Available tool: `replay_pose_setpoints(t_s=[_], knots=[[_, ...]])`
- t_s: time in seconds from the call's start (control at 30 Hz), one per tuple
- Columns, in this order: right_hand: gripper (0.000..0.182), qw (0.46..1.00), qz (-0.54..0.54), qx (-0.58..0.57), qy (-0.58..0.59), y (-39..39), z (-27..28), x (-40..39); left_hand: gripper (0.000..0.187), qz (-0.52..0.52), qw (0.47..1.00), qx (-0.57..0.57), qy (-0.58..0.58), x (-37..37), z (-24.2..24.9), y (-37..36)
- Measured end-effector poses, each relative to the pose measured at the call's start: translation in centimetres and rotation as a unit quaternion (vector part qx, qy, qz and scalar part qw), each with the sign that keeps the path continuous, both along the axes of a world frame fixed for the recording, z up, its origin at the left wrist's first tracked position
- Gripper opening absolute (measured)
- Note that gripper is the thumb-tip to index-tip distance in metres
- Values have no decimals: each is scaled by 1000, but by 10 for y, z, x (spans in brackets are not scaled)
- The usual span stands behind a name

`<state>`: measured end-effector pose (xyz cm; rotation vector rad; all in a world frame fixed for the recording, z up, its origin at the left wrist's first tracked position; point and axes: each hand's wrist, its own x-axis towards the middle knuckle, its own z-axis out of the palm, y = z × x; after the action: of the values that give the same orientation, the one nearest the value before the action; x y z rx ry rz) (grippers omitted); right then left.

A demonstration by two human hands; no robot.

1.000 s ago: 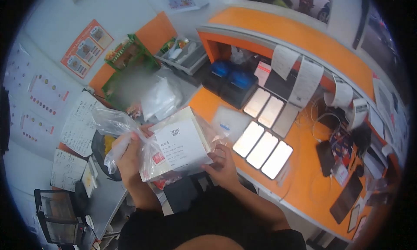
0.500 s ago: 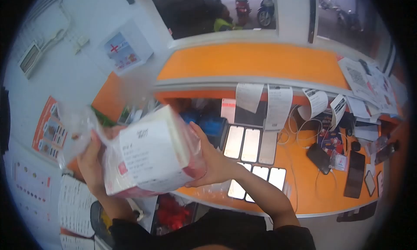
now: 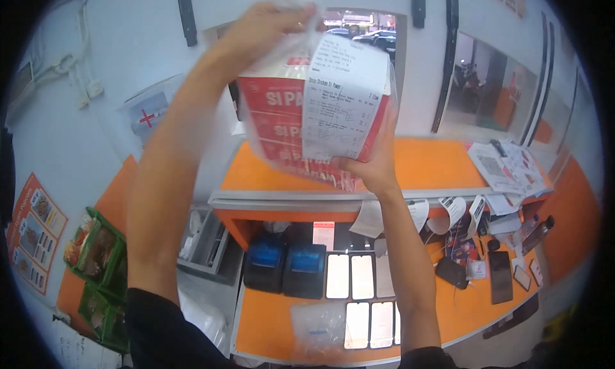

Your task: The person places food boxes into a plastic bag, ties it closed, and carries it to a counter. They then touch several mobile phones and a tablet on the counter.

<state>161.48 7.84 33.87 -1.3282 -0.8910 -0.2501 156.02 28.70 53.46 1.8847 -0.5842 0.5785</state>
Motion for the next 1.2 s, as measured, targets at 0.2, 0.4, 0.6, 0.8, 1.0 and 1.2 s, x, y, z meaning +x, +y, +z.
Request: replay_pose_setpoints(t_s=[0.2, 0.4, 0.6, 0.8, 1.0, 1.2], knots=[[123, 976, -184, -50, -104, -2, -37, 58, 31, 5, 1000, -6, 24, 131, -62, 14], [120, 977, -208, -13, -48, -8, -63, 70, 46, -18, 999, -22, -35, 115, -115, 31], [118, 961, -270, -13, -65, -9, -72, 72, 51, 189, 969, 162, 5, 34, -279, 127], [121, 971, -238, 14, -10, -3, -68, 57, 52, 284, 913, 289, 42, -3, -317, 118], [130, 860, -493, -94, -94, -6, -74, 69, 48, 275, 909, 293, 112, 9, -316, 119], [133, 702, -691, -158, 66, 63, -60, 26, 48, 289, 903, 293, 123, -5, -295, 109]])
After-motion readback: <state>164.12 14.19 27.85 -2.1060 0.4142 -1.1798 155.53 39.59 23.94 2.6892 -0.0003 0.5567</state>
